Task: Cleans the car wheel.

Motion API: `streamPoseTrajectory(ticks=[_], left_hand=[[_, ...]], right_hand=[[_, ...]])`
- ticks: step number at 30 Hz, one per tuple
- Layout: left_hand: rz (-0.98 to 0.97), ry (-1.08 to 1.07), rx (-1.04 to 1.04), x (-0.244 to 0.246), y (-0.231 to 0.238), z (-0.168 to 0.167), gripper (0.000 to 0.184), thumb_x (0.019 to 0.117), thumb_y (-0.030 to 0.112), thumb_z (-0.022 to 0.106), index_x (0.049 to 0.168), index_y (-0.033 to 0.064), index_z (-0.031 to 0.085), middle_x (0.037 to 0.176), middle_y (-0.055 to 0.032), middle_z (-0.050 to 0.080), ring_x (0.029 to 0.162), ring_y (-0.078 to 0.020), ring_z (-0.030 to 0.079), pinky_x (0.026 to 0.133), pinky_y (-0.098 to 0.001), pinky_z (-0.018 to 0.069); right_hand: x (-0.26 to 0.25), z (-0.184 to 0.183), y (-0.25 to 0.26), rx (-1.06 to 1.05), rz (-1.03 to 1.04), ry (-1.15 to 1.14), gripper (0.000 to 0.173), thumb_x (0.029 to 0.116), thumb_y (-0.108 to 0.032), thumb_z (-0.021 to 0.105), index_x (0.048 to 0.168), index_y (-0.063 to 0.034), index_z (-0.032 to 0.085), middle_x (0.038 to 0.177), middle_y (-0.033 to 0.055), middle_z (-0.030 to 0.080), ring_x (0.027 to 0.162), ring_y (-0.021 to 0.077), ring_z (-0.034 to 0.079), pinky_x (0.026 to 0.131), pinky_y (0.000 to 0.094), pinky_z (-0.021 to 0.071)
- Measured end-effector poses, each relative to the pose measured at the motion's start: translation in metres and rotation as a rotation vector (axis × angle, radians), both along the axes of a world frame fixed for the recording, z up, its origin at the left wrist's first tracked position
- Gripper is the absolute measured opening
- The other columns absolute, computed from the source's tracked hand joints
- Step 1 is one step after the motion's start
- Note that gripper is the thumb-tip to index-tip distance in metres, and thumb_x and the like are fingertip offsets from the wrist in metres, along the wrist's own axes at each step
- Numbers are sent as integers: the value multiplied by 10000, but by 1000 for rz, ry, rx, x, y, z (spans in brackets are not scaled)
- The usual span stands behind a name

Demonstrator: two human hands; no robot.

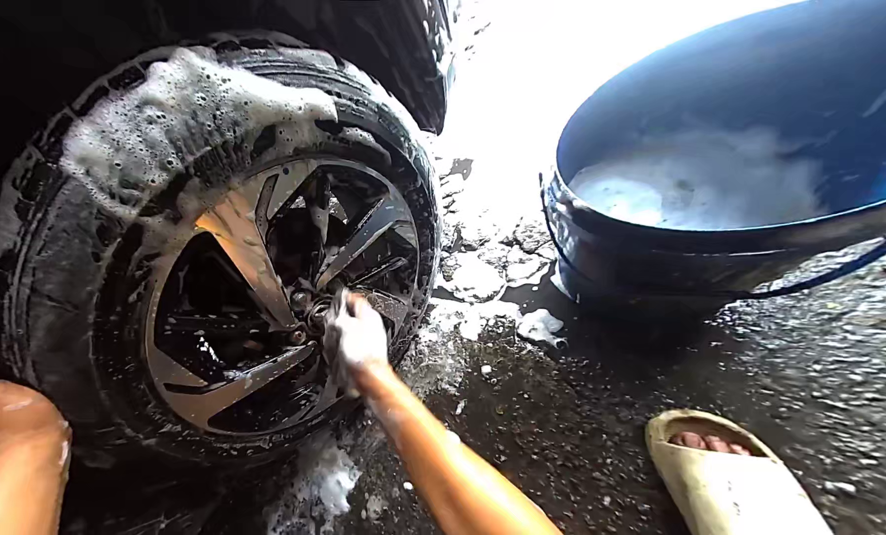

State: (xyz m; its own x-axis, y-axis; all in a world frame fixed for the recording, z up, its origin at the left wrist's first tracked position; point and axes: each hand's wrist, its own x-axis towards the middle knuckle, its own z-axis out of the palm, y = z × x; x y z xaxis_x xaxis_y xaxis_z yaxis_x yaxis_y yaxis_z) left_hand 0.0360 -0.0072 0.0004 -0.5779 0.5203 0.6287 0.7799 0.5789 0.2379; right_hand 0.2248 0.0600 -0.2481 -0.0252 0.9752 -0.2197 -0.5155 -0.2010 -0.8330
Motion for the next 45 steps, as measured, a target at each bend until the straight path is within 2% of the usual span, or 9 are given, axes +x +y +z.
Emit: streamPoseTrajectory(ticks=[3, 6, 16, 18, 23, 26, 31, 38, 45], left_hand=[[-54, 48, 13, -13, -1, 4, 403, 1055, 210, 431, 1377, 25, 590, 1367, -217, 612, 1318, -319, 555, 1123, -506, 407], [-278, -56, 275, -13, 6, 4, 309, 1012, 151, 512, 1251, 16, 655, 1211, -101, 669, 1135, -134, 613, 1030, -328, 471], [-328, 24, 239, -26, 8, 4, 294, 1005, 180, 512, 1184, 31, 692, 1166, -127, 697, 1093, -180, 653, 993, -398, 508], [-320, 2, 246, -18, 6, 5, 297, 1009, 154, 506, 1204, 14, 682, 1190, -159, 689, 1111, -202, 650, 1013, -415, 497], [-315, 6, 244, -21, 7, 4, 313, 1021, 175, 492, 1223, 16, 671, 1201, -128, 685, 1142, -150, 627, 1037, -365, 474], [-300, 13, 236, -21, 10, 4, 317, 1024, 191, 491, 1223, 33, 680, 1193, -123, 696, 1137, -162, 637, 1035, -387, 476], [-281, -5, 231, -20, 7, 4, 327, 1025, 196, 480, 1227, 29, 676, 1209, -143, 684, 1154, -183, 628, 1041, -402, 472], [-399, 21, 293, -19, 8, 3, 276, 1000, 127, 482, 1140, 7, 689, 1099, -68, 698, 1030, -50, 631, 957, -265, 497], [-415, 49, 314, -19, 9, 4, 238, 981, 118, 505, 1061, 42, 716, 1011, -31, 712, 953, -40, 648, 888, -262, 518]], right_hand=[[38, 4, 41, 291, -355, 175, 432, 933, -107, 601, 1348, 12, 579, 1234, 125, 674, 1114, 130, 651, 972, 338, 557], [14, -49, 45, 306, -419, -118, 804, 994, -355, 565, 1639, -55, 189, 1684, 151, 263, 1553, 201, 265, 1278, 402, 256], [-101, -114, -84, -175, 325, -959, 506, 944, -267, 571, 1405, -61, 601, 1599, 308, 322, 1480, 493, 297, 1152, 676, 293], [-92, -128, -96, -265, 396, -869, 453, 962, -362, 544, 1382, -230, 654, 1574, 217, 399, 1421, 445, 381, 1088, 657, 356], [-84, -114, -35, -257, 274, -228, 613, 1086, -527, 360, 1255, -42, 693, 1240, 218, 690, 1209, 344, 631, 1054, 573, 471], [-66, -115, -22, -245, 286, -214, 387, 1092, -321, 455, 1249, -55, 687, 1077, 172, 708, 955, 266, 687, 879, 489, 563], [-30, -85, -6, -148, 371, -661, 299, 998, -286, 561, 1160, -112, 743, 1257, 164, 671, 1218, 355, 607, 1020, 615, 478], [-21, -35, 15, 676, -294, -648, 337, 998, -381, 590, 1125, -123, 767, 1198, 126, 683, 1271, 330, 543, 1139, 530, 381], [-84, -127, -78, 621, 89, -922, 500, 842, -47, 682, 1312, -216, 700, 1513, 180, 514, 1296, 412, 567, 930, 572, 568]])
